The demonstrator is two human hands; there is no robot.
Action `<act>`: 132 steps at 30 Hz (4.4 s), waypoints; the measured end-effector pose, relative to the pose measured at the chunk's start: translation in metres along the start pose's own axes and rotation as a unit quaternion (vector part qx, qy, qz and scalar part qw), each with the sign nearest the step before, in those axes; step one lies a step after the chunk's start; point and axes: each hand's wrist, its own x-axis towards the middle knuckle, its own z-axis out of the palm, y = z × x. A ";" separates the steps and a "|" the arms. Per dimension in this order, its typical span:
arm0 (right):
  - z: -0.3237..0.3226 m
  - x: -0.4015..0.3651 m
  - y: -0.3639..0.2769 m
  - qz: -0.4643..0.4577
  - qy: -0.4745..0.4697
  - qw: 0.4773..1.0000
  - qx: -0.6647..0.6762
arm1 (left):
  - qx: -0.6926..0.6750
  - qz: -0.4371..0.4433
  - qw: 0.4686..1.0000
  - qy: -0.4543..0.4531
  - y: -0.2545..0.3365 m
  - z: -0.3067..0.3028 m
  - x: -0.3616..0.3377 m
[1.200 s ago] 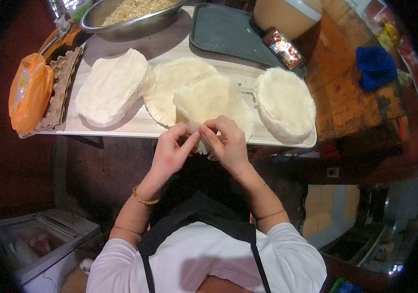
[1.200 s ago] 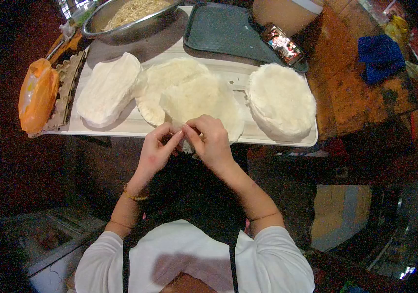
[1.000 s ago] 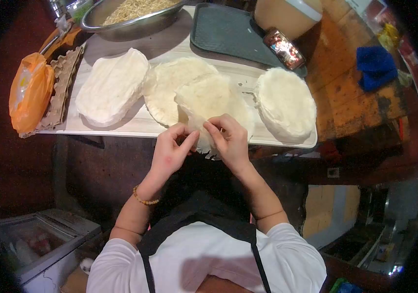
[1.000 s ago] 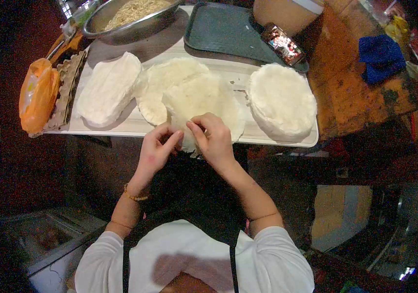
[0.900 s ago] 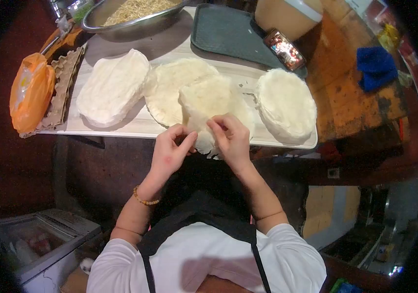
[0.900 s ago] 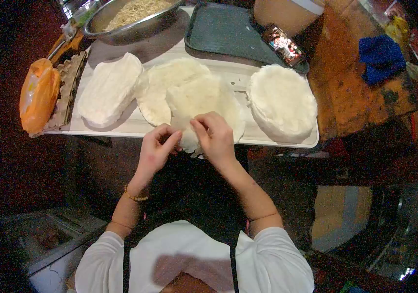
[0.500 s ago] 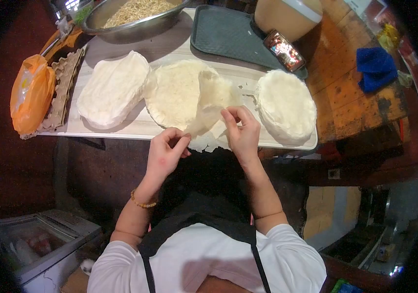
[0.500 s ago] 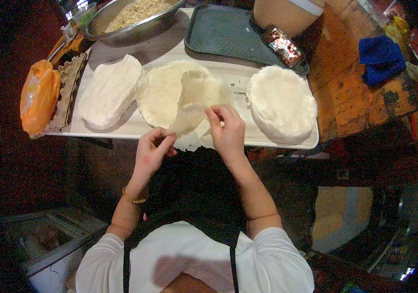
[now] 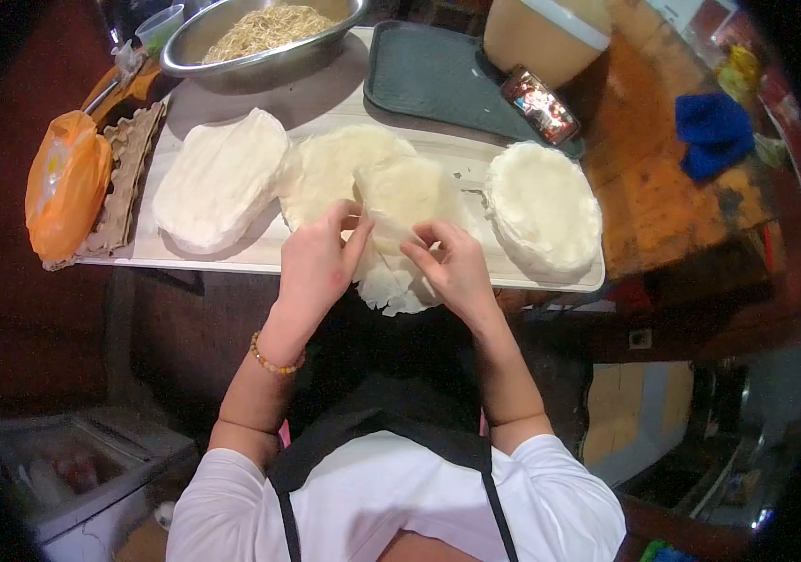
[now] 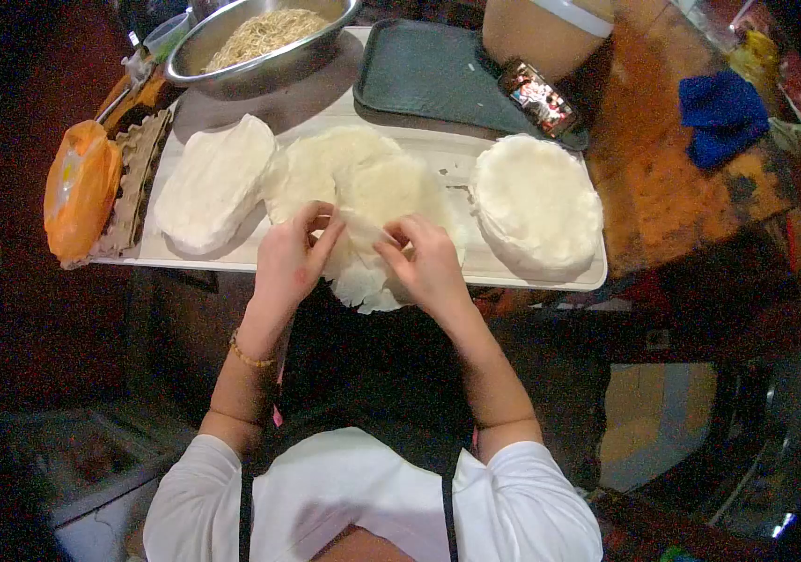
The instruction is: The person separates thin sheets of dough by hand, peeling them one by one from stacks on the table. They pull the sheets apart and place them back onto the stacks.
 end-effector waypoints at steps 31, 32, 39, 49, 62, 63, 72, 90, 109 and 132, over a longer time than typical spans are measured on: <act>0.012 0.035 -0.005 -0.020 -0.024 0.996 0.085 | -0.042 -0.008 0.999 0.006 -0.017 0.001 0.005; 0.014 0.035 -0.005 -0.024 -0.025 0.996 0.085 | -0.047 -0.002 0.999 0.004 -0.018 0.002 0.007; 0.021 0.038 -0.003 -0.016 -0.032 0.997 0.069 | 0.020 0.086 0.995 0.037 -0.023 0.008 0.010; 0.025 0.037 -0.008 -0.028 -0.030 0.998 0.039 | 0.133 0.131 0.979 0.077 -0.026 0.012 0.006; 0.028 0.032 -0.008 0.015 -0.003 0.997 0.074 | 0.032 0.109 0.986 0.123 -0.029 0.018 0.001; 0.028 0.032 -0.008 0.015 -0.004 0.997 0.074 | 0.032 0.109 0.986 0.123 -0.028 0.017 0.000; 0.028 0.031 -0.003 0.026 0.003 0.997 0.072 | -0.102 0.043 0.983 0.147 -0.027 0.019 -0.002; 0.035 0.031 -0.004 0.089 0.041 0.982 0.163 | -0.101 0.030 0.984 0.143 -0.032 0.024 -0.002; 0.005 0.045 0.027 -0.014 0.026 0.995 0.100 | -0.265 -0.012 0.964 0.004 -0.038 -0.001 -0.002; 0.000 0.047 0.010 0.052 0.067 0.989 0.118 | -0.150 -0.061 0.981 0.103 -0.053 -0.003 0.005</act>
